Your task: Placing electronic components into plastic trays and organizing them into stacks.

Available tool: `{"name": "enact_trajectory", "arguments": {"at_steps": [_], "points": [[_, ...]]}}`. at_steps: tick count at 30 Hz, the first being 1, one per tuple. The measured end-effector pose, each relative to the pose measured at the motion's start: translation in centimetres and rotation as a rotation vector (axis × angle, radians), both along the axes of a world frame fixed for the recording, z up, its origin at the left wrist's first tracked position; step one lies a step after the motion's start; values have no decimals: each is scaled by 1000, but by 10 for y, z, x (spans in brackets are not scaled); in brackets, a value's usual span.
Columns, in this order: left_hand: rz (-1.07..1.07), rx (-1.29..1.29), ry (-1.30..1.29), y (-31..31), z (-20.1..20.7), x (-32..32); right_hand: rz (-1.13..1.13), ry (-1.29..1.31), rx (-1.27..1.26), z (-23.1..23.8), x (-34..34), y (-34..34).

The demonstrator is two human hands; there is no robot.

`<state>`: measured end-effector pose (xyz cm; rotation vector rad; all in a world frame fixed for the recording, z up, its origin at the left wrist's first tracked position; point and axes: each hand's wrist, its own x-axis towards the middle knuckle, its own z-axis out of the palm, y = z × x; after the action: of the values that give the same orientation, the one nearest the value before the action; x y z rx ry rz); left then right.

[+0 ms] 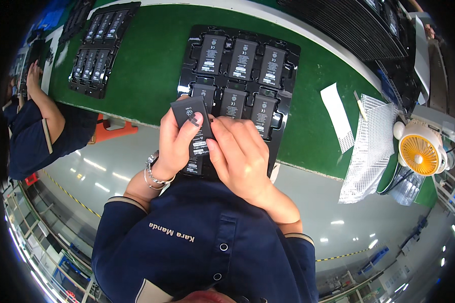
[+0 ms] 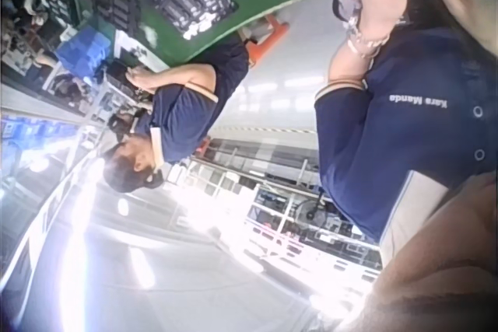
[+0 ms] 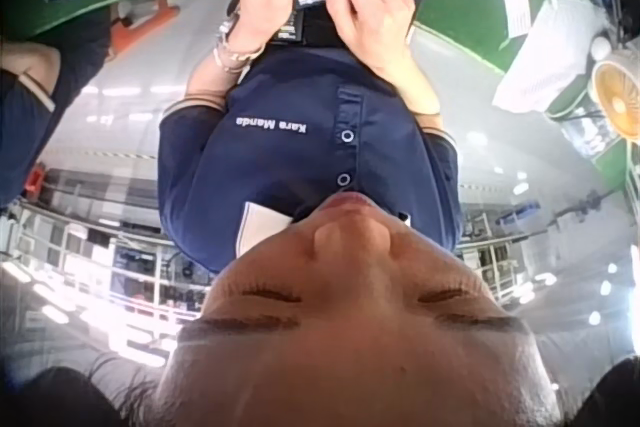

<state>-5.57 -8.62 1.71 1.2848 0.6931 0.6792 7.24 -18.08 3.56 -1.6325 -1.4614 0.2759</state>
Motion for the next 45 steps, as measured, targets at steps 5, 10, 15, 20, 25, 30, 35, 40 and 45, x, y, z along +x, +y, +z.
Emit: {"name": "enact_trajectory", "arguments": {"at_steps": [5,10,15,20,25,30,35,40,45], "points": [[-67,12,55,-2,4,1,21,-193,50,3,6,-2],[-109,220,110,3,4,-1,21,-216,77,0,8,-1],[-125,83,55,0,6,1,30,409,-125,-9,17,-12],[-175,-32,30,-4,7,1,-12,935,-192,-7,11,-12],[-201,16,45,-7,6,1,5,901,-190,-10,10,-13],[-214,-139,6,-7,7,1,-11,905,-191,-13,14,-20],[-399,192,452,-6,8,-9,-75,153,-269,-17,36,-45],[-413,556,487,-16,-5,-20,-132,-283,-456,-18,25,-70],[-390,892,538,-19,-10,-20,-40,-59,-522,-12,38,-67]]}}
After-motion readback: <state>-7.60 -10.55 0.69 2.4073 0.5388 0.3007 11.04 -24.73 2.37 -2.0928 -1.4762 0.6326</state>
